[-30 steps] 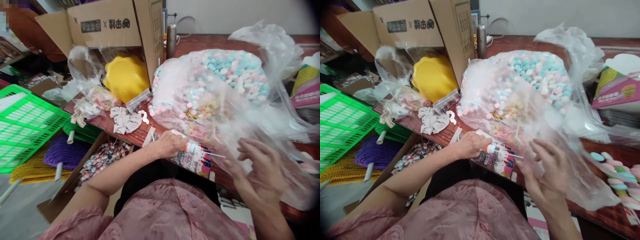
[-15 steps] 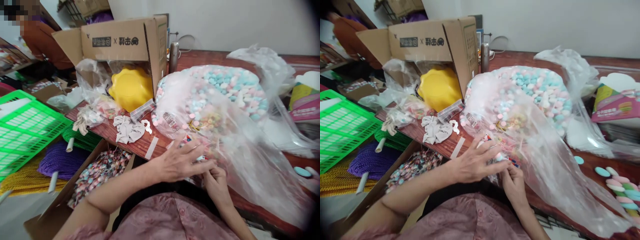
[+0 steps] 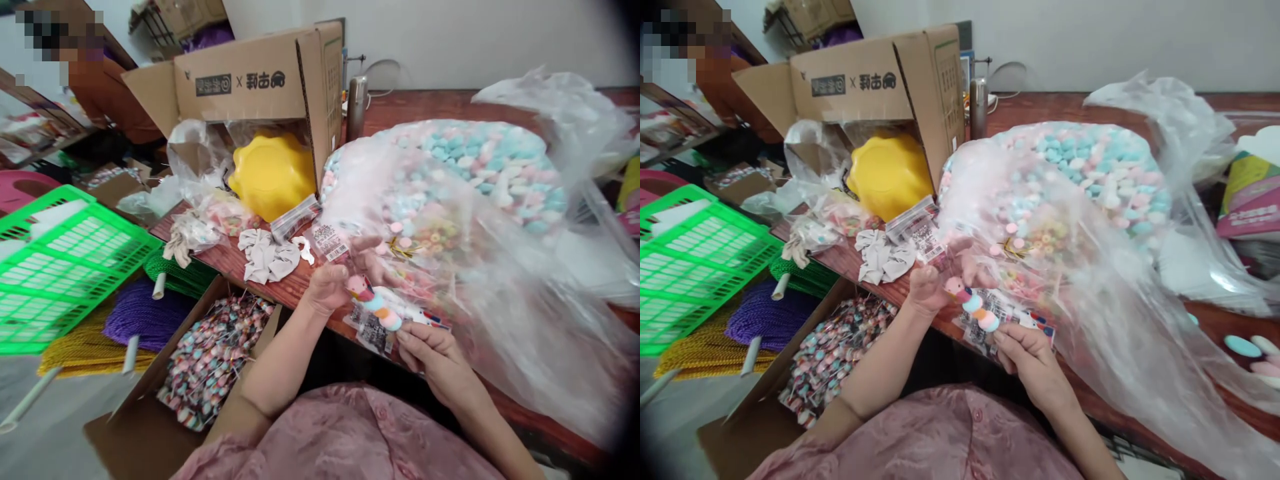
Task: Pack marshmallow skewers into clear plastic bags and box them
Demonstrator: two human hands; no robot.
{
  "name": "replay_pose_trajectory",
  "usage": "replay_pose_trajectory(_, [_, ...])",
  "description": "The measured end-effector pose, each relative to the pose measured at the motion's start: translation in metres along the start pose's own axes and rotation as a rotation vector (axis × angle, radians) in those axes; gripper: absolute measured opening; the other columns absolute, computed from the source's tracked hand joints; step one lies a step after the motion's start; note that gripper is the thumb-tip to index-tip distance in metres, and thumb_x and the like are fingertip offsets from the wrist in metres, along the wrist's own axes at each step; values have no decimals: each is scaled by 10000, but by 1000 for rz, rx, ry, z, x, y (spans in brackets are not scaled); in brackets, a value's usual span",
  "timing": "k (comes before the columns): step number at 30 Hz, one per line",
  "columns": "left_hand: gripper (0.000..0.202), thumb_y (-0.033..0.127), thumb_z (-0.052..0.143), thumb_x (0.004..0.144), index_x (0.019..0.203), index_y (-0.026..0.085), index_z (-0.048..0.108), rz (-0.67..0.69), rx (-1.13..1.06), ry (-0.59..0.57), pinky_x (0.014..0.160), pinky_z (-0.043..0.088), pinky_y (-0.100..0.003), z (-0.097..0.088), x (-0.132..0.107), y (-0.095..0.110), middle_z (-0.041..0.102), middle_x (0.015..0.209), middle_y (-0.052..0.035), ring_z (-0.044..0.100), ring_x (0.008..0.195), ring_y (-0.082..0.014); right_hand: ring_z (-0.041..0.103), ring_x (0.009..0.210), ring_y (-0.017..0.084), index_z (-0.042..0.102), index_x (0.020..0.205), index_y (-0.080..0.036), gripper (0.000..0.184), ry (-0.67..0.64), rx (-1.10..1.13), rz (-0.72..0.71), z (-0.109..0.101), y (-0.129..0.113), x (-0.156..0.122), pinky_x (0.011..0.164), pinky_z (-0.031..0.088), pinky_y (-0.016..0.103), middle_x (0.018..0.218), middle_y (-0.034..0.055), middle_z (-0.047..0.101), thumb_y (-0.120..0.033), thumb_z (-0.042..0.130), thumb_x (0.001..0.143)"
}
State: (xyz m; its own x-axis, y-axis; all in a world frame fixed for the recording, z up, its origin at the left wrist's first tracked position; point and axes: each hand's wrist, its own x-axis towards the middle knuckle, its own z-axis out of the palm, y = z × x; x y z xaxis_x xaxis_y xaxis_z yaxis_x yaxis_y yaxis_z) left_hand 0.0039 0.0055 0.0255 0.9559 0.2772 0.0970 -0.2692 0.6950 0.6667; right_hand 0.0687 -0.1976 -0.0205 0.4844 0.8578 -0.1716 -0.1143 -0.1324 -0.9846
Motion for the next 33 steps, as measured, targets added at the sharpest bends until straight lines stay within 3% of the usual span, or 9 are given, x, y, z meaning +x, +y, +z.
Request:
replay_pose_trajectory(3, [316,435,800,667,721,181,620,15,-46,60,914,509,-453,8,1,-3,498,516,49,610,581,-159,342,429,84,526,590,-178,414,139,-130,-108,-1,-6,-2,441,287,230,456,-41,400,-426,537,922])
replay_pose_trajectory(7, [352,393,685,831,629,168,505,-32,-142,234,884,524,-408,13,-2,-7,483,559,46,597,595,-137,582,570,129,679,853,-170,103,453,-625,-567,-5,-7,-2,562,445,236,655,8,639,-197,588,891])
replay_pose_trajectory(11, [420,465,607,885,620,178,453,3,-235,336,811,533,-373,17,-1,-10,462,546,47,564,564,-131,655,698,179,690,1044,-141,235,475,-1075,-899,-4,0,2,678,484,283,783,66,711,-57,598,845])
replay_pose_trajectory(15, [521,582,525,888,577,182,404,47,-351,408,686,525,-325,19,1,-9,419,512,47,479,485,-108,657,692,180,682,1055,-114,230,420,-1140,-881,-1,6,7,672,491,285,794,84,714,-53,569,864])
replay_pose_trajectory(18, [591,685,493,844,548,188,373,70,-394,380,628,514,-319,15,-1,-9,391,495,47,427,445,-102,678,725,170,681,1018,-127,179,420,-994,-822,-2,4,9,693,510,256,840,76,724,-98,566,885])
replay_pose_trajectory(21, [567,642,597,808,550,188,373,91,-290,310,647,520,-327,11,-7,-13,396,502,52,445,447,-107,599,539,120,673,855,-166,138,321,-713,-587,-2,-5,9,533,470,214,654,-2,655,-189,551,916])
replay_pose_trajectory(24, [511,527,681,801,567,183,384,96,-176,261,703,532,-341,9,-11,-18,421,526,59,489,465,-111,485,430,96,611,687,-186,291,205,-548,-366,1,-12,7,422,387,203,504,-42,510,-251,504,949])
replay_pose_trajectory(29, [482,538,582,873,601,185,400,42,-234,342,775,538,-377,15,-10,-19,436,540,59,521,483,-117,602,571,126,686,909,-164,157,312,-912,-673,2,-1,11,559,459,228,684,15,657,-150,529,910])
replay_pose_trajectory(33, [527,606,503,887,589,189,382,35,-388,494,791,534,-385,19,-6,-19,416,515,53,515,500,-121,658,712,171,677,1029,-130,215,468,-1130,-843,-2,4,17,641,498,261,826,72,700,-77,539,873])
